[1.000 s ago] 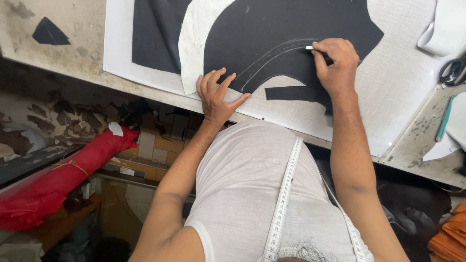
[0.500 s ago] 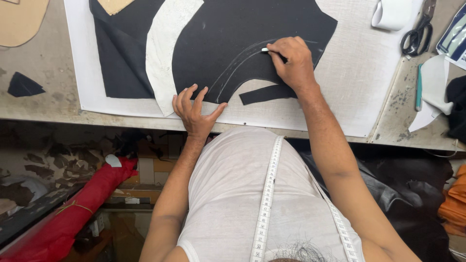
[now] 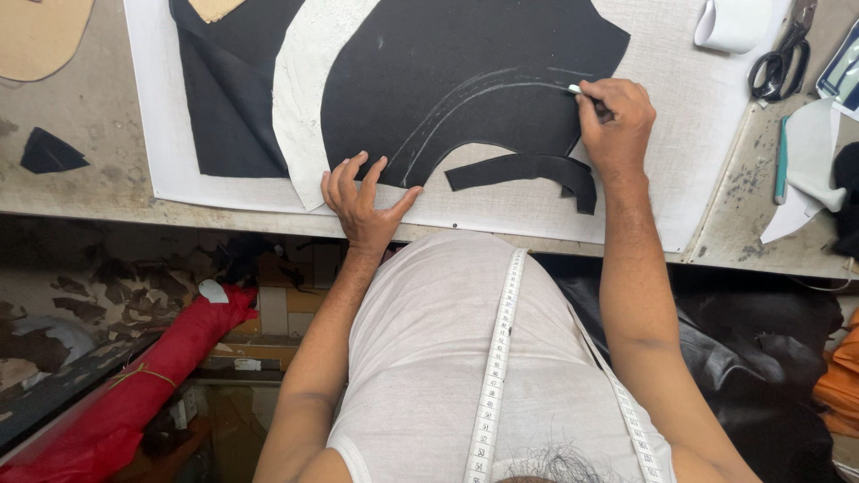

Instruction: The person places a white paper pattern on a black fabric, traces the outline with chalk, and cuts the fabric along the marked line using shears. The person then folds the cut fabric and places a cardboard pattern on top.

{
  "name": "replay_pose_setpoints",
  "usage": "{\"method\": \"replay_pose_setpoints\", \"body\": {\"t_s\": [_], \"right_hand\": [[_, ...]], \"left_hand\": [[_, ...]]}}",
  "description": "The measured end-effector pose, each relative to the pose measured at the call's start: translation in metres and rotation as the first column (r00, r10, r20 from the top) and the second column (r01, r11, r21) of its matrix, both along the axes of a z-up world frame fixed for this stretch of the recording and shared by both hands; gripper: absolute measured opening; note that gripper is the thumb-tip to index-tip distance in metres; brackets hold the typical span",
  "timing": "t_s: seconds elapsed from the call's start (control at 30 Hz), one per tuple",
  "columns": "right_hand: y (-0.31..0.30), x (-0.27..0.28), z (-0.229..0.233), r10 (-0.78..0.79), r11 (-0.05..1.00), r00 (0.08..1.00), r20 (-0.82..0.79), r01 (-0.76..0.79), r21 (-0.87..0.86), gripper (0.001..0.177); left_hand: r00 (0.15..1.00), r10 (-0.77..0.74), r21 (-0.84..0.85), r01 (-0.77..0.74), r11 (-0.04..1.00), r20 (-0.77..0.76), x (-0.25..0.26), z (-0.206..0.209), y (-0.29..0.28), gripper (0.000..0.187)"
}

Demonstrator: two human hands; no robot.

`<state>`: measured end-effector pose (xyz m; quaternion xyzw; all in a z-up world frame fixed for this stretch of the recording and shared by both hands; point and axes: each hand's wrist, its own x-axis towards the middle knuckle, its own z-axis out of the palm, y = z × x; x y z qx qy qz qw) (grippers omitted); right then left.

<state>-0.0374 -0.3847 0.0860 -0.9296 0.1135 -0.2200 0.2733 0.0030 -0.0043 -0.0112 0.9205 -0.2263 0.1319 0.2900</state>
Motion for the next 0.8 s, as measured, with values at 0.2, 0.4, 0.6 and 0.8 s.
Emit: {"method": "replay_pose_setpoints", "body": {"t_s": [0.2,0.4,0.6,0.8], "right_hand": [[-0.015,-0.021,-0.003,-0.052,0.999,0.999,0.001,0.052,0.004,0.011],[-0.038,-0.048,-0.004,-0.192,0.981,0.981,-0.034,0.193,0.027,0.012],[-0.06,-0.087,-0.015,-0.275,0.947,0.959,0.061,0.26,0.19,0.022],[-0.062,-0.103,-0.05,-0.382,0.89,0.919,0.096,0.338,0.305,0.015]], "left_hand": [[1.0,-0.003,0.003,0.003,1.0,-0.022,0.0,0.001,0.001,0.074],[1.0,-0.001,0.009,0.001,1.0,-0.015,0.0,0.0,-0.001,0.074],[1.0,-0.007,-0.063,0.005,0.998,-0.022,-0.002,0.002,0.002,0.08],[0.994,-0.084,-0.11,0.091,0.99,0.065,-0.007,0.023,-0.008,0.049]]}}
